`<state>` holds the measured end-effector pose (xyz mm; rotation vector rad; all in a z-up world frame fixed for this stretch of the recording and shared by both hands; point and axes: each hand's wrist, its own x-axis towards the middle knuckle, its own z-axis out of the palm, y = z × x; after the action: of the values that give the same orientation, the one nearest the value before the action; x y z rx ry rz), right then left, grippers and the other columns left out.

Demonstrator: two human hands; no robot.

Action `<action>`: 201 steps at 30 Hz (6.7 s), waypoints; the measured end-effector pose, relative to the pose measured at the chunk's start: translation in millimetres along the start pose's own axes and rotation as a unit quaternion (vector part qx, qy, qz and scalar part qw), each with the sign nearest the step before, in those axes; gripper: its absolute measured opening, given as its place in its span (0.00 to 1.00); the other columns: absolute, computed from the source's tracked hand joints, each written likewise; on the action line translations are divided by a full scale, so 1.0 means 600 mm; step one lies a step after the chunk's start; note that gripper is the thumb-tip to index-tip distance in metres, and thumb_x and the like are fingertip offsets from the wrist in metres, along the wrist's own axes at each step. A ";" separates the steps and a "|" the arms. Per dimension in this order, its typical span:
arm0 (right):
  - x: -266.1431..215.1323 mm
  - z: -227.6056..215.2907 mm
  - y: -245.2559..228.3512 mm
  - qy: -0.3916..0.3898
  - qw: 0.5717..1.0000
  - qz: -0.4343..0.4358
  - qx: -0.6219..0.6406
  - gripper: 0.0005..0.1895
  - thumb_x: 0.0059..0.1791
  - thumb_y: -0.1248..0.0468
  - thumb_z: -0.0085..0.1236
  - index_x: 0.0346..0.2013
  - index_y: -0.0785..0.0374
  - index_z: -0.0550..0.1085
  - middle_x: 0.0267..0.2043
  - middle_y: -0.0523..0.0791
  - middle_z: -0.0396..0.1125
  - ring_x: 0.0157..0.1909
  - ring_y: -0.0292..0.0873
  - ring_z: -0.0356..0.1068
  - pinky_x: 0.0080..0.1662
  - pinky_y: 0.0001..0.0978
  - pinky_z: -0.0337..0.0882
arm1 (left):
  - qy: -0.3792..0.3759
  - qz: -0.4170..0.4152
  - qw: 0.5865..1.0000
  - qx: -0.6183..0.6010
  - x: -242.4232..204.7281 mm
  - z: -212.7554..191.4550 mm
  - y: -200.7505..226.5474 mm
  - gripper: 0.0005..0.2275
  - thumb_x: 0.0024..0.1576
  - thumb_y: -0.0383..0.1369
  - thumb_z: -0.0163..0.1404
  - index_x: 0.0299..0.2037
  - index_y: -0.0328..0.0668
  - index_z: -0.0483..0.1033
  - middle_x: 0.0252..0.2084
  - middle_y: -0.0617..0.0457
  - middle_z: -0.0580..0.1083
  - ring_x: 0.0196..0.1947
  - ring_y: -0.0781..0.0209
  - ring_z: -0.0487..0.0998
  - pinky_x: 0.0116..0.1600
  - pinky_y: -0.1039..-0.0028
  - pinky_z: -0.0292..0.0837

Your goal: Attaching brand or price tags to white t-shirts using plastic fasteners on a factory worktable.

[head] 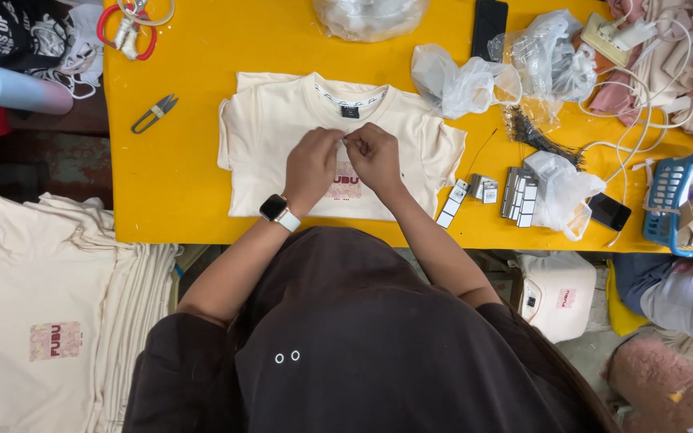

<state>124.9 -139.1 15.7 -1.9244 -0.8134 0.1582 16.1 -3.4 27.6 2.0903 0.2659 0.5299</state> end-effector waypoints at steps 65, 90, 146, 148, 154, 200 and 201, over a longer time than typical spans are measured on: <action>0.089 -0.003 0.133 -0.148 0.980 0.110 -0.071 0.34 0.49 0.83 0.54 0.68 0.59 0.61 0.41 0.55 0.71 0.40 0.58 0.74 0.46 0.55 0.76 | -0.108 0.077 0.971 0.201 0.121 0.198 -0.249 0.04 0.57 0.29 0.54 0.31 0.48 0.74 0.36 0.60 0.64 0.44 0.56 0.67 0.43 0.63 0.64; 0.140 0.032 0.173 -0.226 0.955 0.030 -0.192 0.16 0.41 0.58 0.73 0.39 0.55 0.77 0.43 0.44 0.63 0.51 0.53 0.67 0.52 0.49 0.72 | -0.162 0.292 0.908 0.252 -0.047 0.277 -0.153 0.02 0.58 0.30 0.50 0.39 0.49 0.73 0.44 0.55 0.71 0.44 0.55 0.74 0.43 0.65 0.68; 0.124 0.002 0.135 -0.133 0.987 -0.083 0.033 0.06 0.50 0.78 0.58 0.35 0.66 0.79 0.34 0.50 0.70 0.37 0.54 0.70 0.44 0.45 0.71 | -0.054 -0.315 0.868 -0.380 0.052 0.183 -0.207 0.08 0.67 0.30 0.46 0.41 0.43 0.80 0.32 0.55 0.80 0.32 0.72 0.82 0.32 0.89 0.75; 0.124 0.003 0.136 -0.134 0.987 -0.074 0.042 0.07 0.50 0.78 0.58 0.35 0.66 0.79 0.34 0.50 0.70 0.37 0.53 0.69 0.44 0.45 0.71 | -0.061 -0.315 0.864 -0.388 0.051 0.186 -0.208 0.08 0.66 0.31 0.46 0.41 0.43 0.80 0.32 0.56 0.80 0.32 0.72 0.82 0.32 0.89 0.75; 0.126 -0.002 0.121 -0.158 0.985 -0.063 0.025 0.06 0.49 0.76 0.61 0.34 0.64 0.78 0.34 0.48 0.70 0.37 0.52 0.70 0.44 0.42 0.71 | -0.079 -0.312 0.865 -0.384 0.054 0.174 -0.198 0.08 0.67 0.32 0.46 0.41 0.44 0.80 0.33 0.57 0.79 0.33 0.72 0.82 0.34 0.88 0.76; 0.092 -0.249 0.366 0.234 0.954 0.184 -0.007 0.84 0.28 0.65 0.94 0.78 0.63 0.36 0.75 0.71 0.41 0.77 0.75 0.43 0.78 0.62 0.43 | -0.092 -0.042 0.995 -0.022 -0.053 0.059 -0.142 0.17 0.54 0.22 0.53 0.54 0.38 0.74 0.52 0.44 0.70 0.55 0.39 0.74 0.62 0.56 0.68; 0.121 -0.245 0.379 0.241 0.961 0.134 -0.015 0.54 0.35 0.69 0.83 0.65 0.66 0.54 0.62 0.65 0.55 0.67 0.68 0.57 0.70 0.57 0.55 | -0.139 -0.074 0.987 -0.017 -0.042 0.067 -0.129 0.15 0.57 0.24 0.52 0.55 0.43 0.74 0.54 0.49 0.70 0.57 0.46 0.75 0.62 0.60 0.69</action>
<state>352.0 -268.4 -85.6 -1.9803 -0.2302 -0.1595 14.0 -1.0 -62.8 2.0616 0.2447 0.1496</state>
